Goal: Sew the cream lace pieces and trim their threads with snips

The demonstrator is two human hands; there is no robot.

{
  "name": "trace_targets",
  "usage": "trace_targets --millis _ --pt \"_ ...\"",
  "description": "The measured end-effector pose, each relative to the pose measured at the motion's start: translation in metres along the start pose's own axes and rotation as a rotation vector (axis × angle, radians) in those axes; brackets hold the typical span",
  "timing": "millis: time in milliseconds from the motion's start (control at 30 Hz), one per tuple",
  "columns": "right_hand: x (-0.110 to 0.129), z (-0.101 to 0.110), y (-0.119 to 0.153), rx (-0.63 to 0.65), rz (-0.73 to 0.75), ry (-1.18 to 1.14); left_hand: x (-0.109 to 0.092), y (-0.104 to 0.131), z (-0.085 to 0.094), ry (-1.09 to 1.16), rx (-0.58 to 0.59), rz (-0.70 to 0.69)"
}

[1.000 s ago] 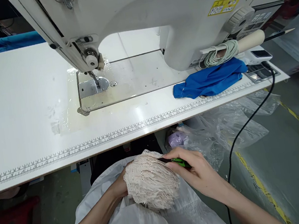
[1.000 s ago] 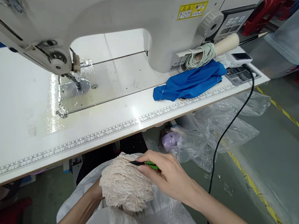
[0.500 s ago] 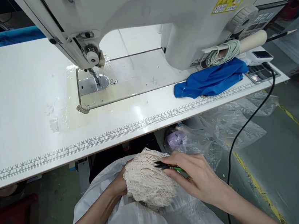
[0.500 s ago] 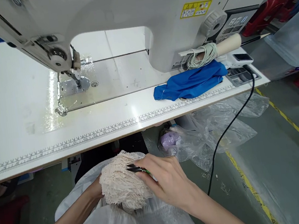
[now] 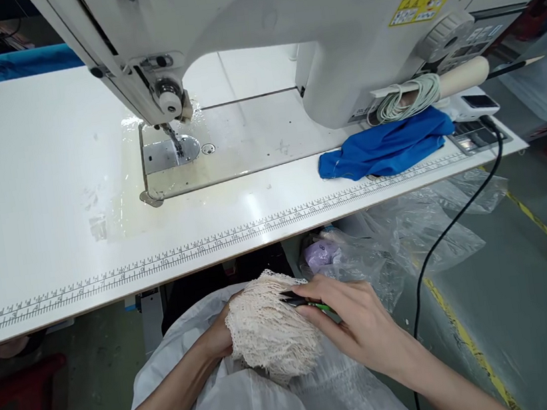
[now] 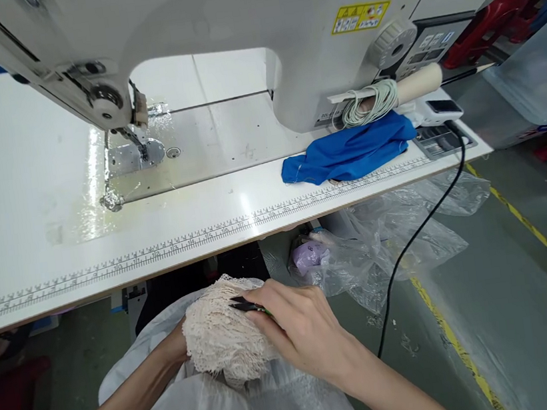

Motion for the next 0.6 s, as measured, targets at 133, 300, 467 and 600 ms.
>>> trace_targets --millis 133,300,467,600 --pt "-0.0017 0.0004 0.0031 0.023 -0.013 0.016 -0.0001 0.0013 -0.0021 -0.002 0.075 -0.016" --pt "-0.0014 -0.0013 0.0038 0.007 0.008 0.027 0.0024 -0.0030 0.0034 -0.008 0.053 -0.026" --pt "0.0002 -0.0027 0.0008 -0.022 0.041 0.026 0.0041 -0.0048 0.0052 0.007 0.088 -0.049" --pt "0.0005 -0.0026 0.0015 -0.014 0.020 0.003 0.0067 -0.0052 0.0066 0.006 0.040 -0.036"
Point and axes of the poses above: each hand's wrist, its own y-axis away from the middle knuckle, its own z-axis out of the back of the hand, x = y × z, the point moved 3 cm from there along -y, towards the middle knuckle, and after that the axes turned 1 degree about y, right-handed, at the moved point
